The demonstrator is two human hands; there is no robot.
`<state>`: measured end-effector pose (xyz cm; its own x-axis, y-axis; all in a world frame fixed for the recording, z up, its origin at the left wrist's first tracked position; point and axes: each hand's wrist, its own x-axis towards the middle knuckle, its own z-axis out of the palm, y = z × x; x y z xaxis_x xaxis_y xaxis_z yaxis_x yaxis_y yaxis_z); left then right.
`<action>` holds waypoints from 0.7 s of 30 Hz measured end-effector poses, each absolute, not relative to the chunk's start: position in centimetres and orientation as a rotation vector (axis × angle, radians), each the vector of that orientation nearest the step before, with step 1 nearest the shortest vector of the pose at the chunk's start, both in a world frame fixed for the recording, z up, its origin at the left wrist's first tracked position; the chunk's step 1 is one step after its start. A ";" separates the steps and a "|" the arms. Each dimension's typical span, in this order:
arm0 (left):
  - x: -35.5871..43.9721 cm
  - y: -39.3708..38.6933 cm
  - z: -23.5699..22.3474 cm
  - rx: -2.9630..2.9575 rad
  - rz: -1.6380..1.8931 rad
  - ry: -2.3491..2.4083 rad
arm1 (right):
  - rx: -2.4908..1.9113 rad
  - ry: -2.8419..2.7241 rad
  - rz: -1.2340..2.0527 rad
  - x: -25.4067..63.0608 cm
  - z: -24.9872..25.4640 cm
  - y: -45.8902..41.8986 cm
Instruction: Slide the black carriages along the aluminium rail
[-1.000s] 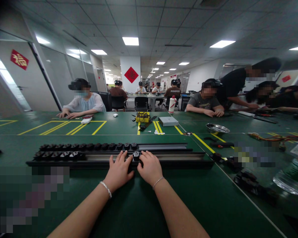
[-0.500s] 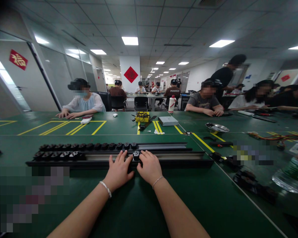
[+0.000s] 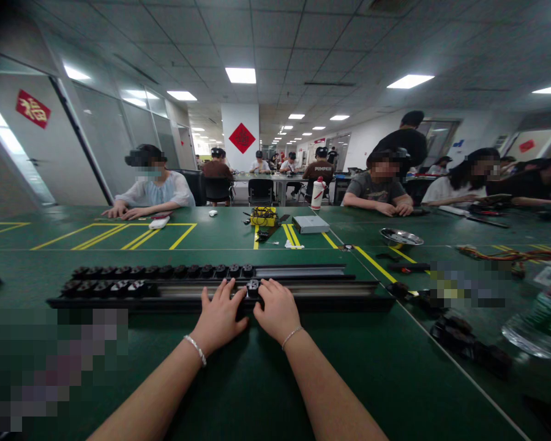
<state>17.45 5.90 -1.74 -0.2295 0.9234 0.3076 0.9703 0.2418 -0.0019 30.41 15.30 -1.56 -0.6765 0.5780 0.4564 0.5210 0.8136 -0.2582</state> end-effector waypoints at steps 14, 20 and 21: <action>17.4 6.0 -1.9 -1.766 -0.266 -2.266 | -0.806 -2.486 0.149 30.6 -1.6 15.4; 17.3 6.0 -2.0 -1.776 -0.289 -2.248 | -0.941 -2.538 0.082 31.5 -1.4 15.1; 17.3 6.0 -2.0 -1.776 -0.290 -2.248 | -0.956 -2.554 0.086 31.6 -1.4 15.1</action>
